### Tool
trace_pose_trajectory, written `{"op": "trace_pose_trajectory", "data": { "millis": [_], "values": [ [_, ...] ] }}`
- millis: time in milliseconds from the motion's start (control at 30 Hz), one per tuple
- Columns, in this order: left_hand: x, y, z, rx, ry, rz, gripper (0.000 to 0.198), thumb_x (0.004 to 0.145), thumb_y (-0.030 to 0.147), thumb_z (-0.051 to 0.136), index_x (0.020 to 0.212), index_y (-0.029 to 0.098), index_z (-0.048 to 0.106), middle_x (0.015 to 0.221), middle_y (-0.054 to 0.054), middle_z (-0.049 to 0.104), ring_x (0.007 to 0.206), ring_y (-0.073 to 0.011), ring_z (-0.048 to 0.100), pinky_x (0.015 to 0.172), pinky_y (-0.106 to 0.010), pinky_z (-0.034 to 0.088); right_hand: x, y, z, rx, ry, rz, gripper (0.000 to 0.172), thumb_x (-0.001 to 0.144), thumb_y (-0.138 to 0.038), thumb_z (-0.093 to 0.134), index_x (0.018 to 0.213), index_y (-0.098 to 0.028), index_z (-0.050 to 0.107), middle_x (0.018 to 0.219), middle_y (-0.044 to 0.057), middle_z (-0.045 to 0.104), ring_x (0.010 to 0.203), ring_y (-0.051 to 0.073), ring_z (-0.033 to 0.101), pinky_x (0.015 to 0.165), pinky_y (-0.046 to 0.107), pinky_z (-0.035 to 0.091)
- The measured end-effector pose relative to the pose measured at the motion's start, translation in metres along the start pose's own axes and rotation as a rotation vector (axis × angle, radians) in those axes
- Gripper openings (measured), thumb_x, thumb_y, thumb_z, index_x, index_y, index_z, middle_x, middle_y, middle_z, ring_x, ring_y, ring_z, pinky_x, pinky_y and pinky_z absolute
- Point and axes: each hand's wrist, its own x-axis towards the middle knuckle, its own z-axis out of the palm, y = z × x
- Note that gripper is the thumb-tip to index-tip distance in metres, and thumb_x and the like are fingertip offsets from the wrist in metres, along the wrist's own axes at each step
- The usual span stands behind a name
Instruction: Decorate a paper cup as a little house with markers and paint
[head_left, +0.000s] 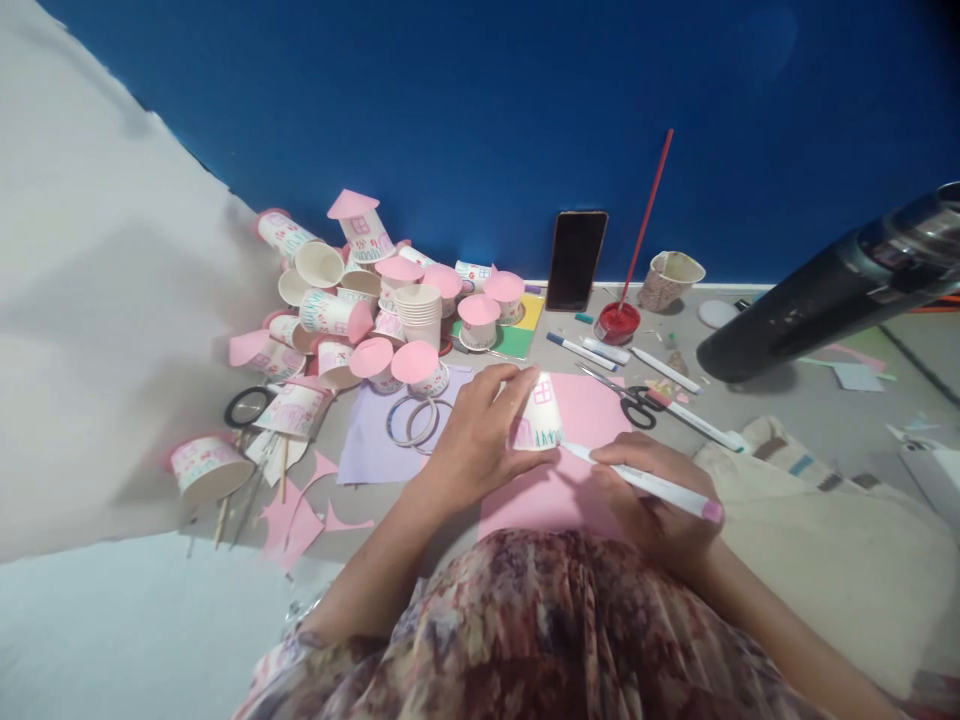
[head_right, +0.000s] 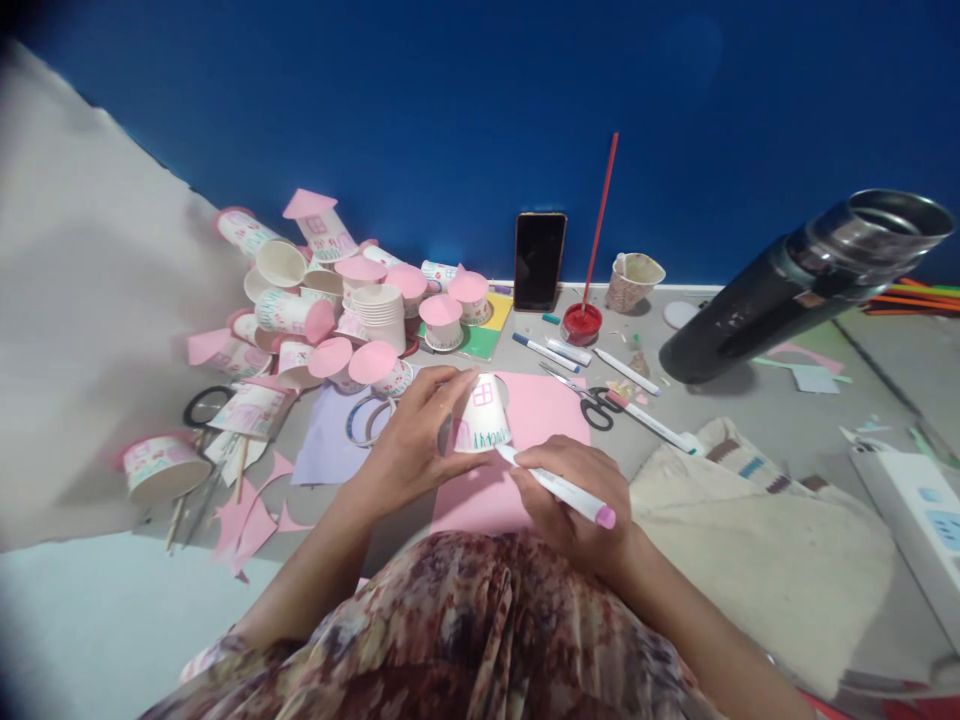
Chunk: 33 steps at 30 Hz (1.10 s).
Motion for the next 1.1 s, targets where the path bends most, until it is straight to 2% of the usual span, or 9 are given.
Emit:
{"op": "trace_pose_trajectory", "data": {
  "millis": [333,633,800,933,1100],
  "values": [
    [-0.0011,0.0027,-0.0003,-0.046,-0.002,0.001,0.082,0.092,0.054,0.079,0.159,0.022,0.043,0.143,-0.019,0.056,0.135,-0.0377,0.057,0.114,-0.055,0.052,-0.0009,0.0015,0.0020,-0.003,-0.069,-0.015,0.014,0.094,-0.011,0.063,0.093,-0.022,0.071,0.073,0.003,0.079,0.062,0.019,0.076,0.061,0.029,0.061],
    [-0.0001,0.0064,-0.0036,-0.091,-0.030,-0.049,0.081,0.090,0.049,0.084,0.157,0.024,0.046,0.144,-0.018,0.056,0.138,-0.0383,0.057,0.118,-0.055,0.051,-0.0024,0.0007,-0.0013,-0.012,0.017,-0.018,0.016,0.092,-0.009,0.063,0.091,-0.022,0.071,0.069,0.002,0.077,0.058,0.018,0.073,0.058,0.027,0.058],
    [-0.0003,0.0071,-0.0035,-0.087,-0.017,-0.016,0.078,0.092,0.045,0.083,0.156,0.021,0.046,0.143,-0.018,0.055,0.138,-0.0359,0.057,0.117,-0.053,0.052,-0.0014,-0.0001,0.0004,-0.008,-0.008,0.005,0.015,0.094,-0.011,0.063,0.088,-0.022,0.071,0.069,0.001,0.077,0.057,0.017,0.072,0.057,0.026,0.057],
    [-0.0026,0.0059,-0.0032,-0.093,-0.013,-0.024,0.078,0.091,0.044,0.083,0.156,0.025,0.045,0.143,-0.017,0.055,0.138,-0.0365,0.057,0.117,-0.056,0.053,-0.0021,-0.0017,-0.0002,0.002,-0.039,0.025,0.015,0.093,-0.012,0.063,0.087,-0.022,0.073,0.069,0.002,0.078,0.057,0.018,0.073,0.056,0.028,0.058],
    [-0.0054,0.0047,-0.0049,-0.163,-0.006,-0.033,0.076,0.091,0.047,0.083,0.154,0.028,0.045,0.142,-0.016,0.055,0.137,-0.0347,0.057,0.112,-0.054,0.058,-0.0061,-0.0035,-0.0038,-0.010,0.060,0.049,0.017,0.091,-0.010,0.063,0.088,-0.024,0.073,0.067,0.000,0.076,0.054,0.018,0.072,0.053,0.028,0.057]
  ]
}}
